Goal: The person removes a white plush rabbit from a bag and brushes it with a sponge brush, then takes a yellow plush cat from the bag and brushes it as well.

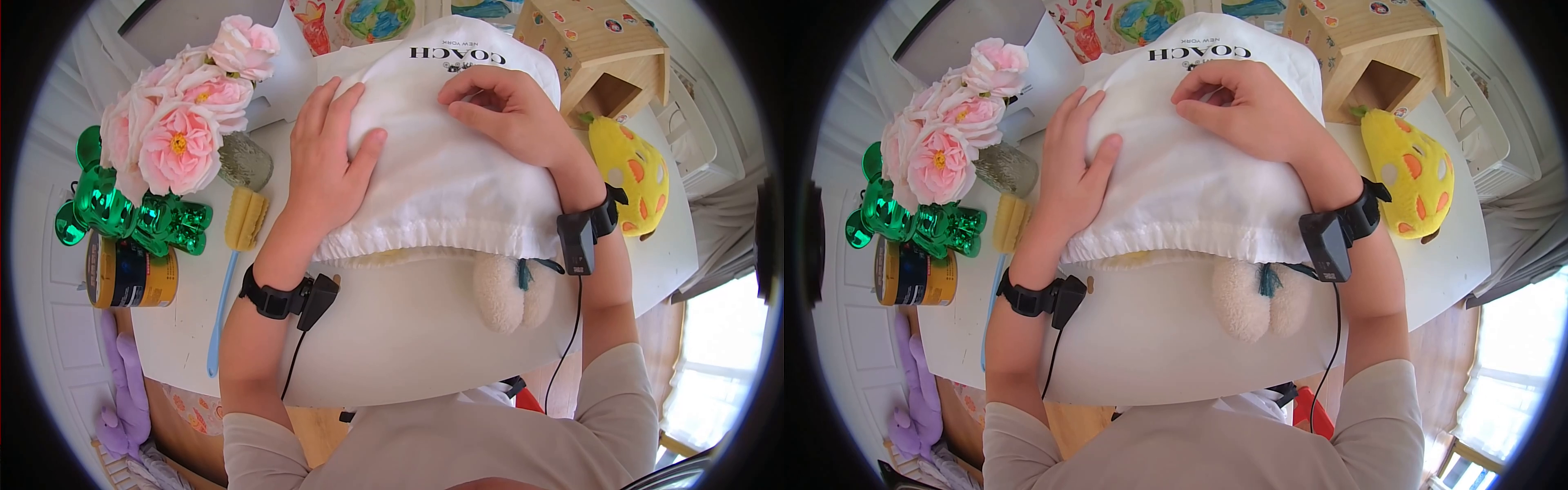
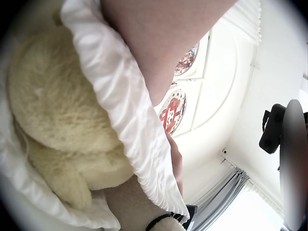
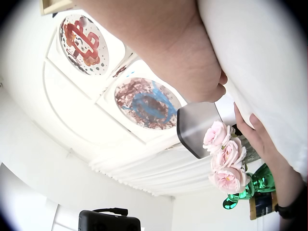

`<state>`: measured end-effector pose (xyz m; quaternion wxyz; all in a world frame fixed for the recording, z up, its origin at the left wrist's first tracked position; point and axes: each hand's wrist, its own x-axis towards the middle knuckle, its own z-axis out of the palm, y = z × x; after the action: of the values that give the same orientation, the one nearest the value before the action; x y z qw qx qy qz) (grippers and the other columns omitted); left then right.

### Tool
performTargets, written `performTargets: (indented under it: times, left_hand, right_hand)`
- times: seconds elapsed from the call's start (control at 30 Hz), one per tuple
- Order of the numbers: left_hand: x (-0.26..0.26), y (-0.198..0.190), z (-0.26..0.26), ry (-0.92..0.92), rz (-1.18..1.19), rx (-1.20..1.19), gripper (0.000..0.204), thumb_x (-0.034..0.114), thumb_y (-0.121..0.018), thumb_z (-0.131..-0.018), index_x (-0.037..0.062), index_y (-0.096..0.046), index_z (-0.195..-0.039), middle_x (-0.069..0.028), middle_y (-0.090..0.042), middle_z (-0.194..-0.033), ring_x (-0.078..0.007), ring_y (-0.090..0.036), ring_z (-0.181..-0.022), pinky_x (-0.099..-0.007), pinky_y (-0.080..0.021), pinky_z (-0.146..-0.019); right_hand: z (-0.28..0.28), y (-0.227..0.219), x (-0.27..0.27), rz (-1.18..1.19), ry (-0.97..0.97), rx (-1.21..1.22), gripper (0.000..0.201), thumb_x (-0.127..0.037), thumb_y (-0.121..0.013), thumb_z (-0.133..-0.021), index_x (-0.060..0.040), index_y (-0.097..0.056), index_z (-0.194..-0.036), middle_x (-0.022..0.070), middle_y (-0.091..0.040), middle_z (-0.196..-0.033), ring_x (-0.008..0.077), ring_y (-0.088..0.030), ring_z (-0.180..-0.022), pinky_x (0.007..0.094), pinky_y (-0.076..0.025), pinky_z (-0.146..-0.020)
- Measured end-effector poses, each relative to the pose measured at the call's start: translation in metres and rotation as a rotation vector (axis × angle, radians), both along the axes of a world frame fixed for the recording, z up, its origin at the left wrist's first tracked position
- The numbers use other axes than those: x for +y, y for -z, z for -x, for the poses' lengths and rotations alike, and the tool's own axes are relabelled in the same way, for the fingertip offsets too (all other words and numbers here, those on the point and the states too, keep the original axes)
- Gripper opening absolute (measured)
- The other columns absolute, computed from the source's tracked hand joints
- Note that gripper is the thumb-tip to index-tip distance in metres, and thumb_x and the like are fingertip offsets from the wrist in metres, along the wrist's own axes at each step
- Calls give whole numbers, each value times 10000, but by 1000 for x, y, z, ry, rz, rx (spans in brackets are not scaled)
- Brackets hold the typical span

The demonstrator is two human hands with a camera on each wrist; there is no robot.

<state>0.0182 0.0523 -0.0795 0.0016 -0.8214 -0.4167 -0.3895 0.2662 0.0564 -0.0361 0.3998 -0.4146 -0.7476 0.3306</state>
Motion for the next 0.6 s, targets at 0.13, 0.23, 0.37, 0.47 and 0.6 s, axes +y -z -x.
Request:
performTargets:
  times: [0.13, 0.23, 0.37, 0.47, 0.6]
  left_hand:
    - [0, 0, 0, 0, 4, -1, 482, 281, -556, -910, 51, -464, -1324, -236, -406, -1387, -391, -394, -1267, -437, -287, -1064]
    - [0, 0, 0, 0, 2, -2, 484, 283, -557, -909, 53, -464, -1325, -235, -405, -1389, -391, -391, -1268, -438, -286, -1064]
    - [0, 1, 0, 0, 6, -6, 489, 295, -560, -905, 54, -466, -1320, -232, -408, -1385, -389, -385, -1273, -448, -280, -1064]
    - [1, 2, 0, 3, 12, -16, 496, 318, -562, -901, 54, -469, -1311, -230, -412, -1378, -388, -376, -1280, -467, -272, -1063]
    - [1, 2, 0, -1, 17, -15, 496, 318, -562, -901, 53, -470, -1311, -231, -410, -1381, -389, -374, -1281, -467, -271, -1064]
  right_hand:
    - [-1, -4, -2, 45, -21, -68, 118, -53, -604, -883, -16, -642, -989, -11, -627, -952, 49, -558, -862, 206, -457, -779]
    - [-2, -3, -1, 49, -24, -71, 119, -54, -603, -884, -17, -642, -991, -11, -627, -952, 48, -558, -864, 206, -457, -783]
    - [0, 0, 0, -9, -1, 0, 148, -126, -647, -836, -23, -680, -938, 24, -657, -849, 92, -590, -795, 231, -482, -756]
    - [0, 0, 0, -11, 0, -2, 147, -124, -645, -837, -24, -680, -939, 24, -656, -850, 92, -588, -794, 231, -482, -756]
    - [0, 1, 0, -8, -3, 2, 146, -123, -645, -839, -24, -681, -940, 22, -655, -848, 91, -587, -792, 230, -481, -754]
